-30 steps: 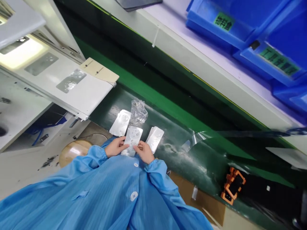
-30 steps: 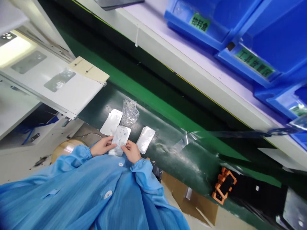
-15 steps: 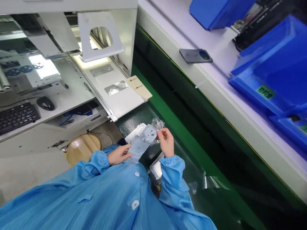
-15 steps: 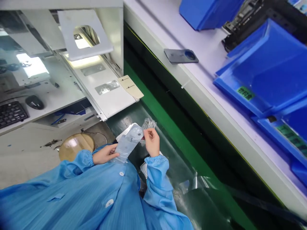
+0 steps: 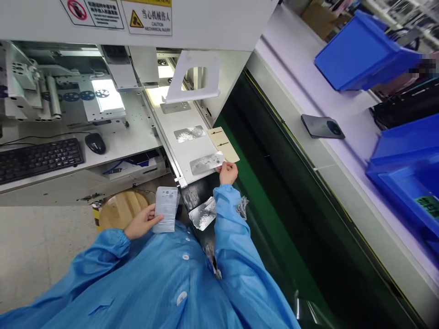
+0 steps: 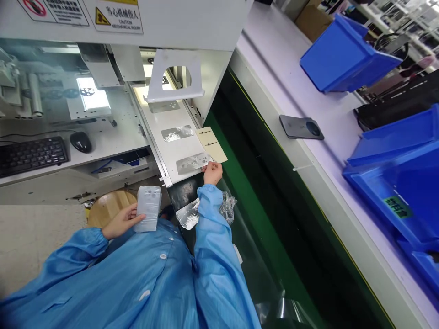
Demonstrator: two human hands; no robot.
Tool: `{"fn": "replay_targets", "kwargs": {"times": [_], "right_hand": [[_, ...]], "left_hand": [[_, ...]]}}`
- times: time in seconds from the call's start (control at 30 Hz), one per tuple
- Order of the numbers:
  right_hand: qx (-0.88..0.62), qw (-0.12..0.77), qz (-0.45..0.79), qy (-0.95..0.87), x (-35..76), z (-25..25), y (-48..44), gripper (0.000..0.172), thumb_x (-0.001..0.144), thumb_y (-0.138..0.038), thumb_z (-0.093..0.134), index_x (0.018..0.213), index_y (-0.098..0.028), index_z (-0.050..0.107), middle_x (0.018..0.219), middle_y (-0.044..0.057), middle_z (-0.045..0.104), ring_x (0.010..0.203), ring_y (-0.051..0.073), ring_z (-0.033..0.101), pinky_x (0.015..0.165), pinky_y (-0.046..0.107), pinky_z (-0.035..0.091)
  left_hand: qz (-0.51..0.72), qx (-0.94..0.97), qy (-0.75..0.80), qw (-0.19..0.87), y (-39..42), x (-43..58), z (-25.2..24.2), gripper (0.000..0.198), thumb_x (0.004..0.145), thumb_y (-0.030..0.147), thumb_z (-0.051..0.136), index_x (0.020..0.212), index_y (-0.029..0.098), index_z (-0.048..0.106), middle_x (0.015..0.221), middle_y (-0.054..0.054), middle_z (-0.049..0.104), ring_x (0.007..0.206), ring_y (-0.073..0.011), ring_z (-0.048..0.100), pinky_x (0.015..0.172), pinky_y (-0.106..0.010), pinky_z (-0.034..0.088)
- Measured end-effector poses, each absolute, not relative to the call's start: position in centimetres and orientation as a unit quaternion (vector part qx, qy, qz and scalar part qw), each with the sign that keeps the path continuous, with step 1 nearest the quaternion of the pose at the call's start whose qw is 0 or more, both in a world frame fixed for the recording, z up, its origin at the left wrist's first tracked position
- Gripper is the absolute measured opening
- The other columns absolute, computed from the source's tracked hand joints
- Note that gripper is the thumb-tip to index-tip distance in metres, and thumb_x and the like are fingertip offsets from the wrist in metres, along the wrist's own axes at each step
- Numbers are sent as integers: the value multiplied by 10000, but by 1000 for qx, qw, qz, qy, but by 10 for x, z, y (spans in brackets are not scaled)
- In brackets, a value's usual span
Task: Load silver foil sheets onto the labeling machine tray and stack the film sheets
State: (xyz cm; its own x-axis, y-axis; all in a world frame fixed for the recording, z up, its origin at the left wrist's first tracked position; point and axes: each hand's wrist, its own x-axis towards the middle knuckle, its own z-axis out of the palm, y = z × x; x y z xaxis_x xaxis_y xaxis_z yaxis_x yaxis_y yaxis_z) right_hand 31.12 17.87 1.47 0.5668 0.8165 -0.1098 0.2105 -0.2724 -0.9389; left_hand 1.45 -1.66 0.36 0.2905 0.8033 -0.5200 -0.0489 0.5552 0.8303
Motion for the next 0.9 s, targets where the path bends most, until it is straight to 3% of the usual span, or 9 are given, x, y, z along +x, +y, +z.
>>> {"fn": "replay_targets", "kwargs": {"times": [0.1,0.2,0.33,0.47,0.9], "right_hand": [[-798,378,237,-404,305,15,190,188,821,-387,585,836,-207,531,694,40,667,743,232,656,766,375,517],[-819,317,154,-454,300,22,185,254,830,-409,599,945,-183,581,842,87,679,875,283,622,852,433,467],[-709,254,87,-653,268,22,178,360,919,-385,504,1187,-152,568,1195,167,590,1142,310,500,988,455,376],[-615,139,91,-771,237,7,177,335,942,-331,496,1227,-178,585,1379,149,480,1313,321,342,1099,473,241],[-640,144,87,-750,250,-2,183,306,941,-313,501,1187,-180,626,1340,148,524,1281,320,390,1098,492,251]], "left_hand": [[308,360,528,705,-11,4,6,701,647,583,794,1136,139,560,992,-120,744,920,-309,707,854,-453,570],[313,347,532,706,-8,4,4,687,645,598,788,1109,146,558,985,-118,747,912,-310,709,864,-467,567],[308,340,519,721,-6,8,-3,697,648,608,781,1112,140,555,979,-121,747,909,-305,709,869,-465,562],[292,351,506,732,-3,11,-6,705,653,614,773,1128,135,567,982,-124,745,912,-306,708,858,-453,562],[283,353,503,736,2,22,-4,729,633,633,774,1126,140,558,982,-124,742,913,-306,706,877,-476,548]]}}
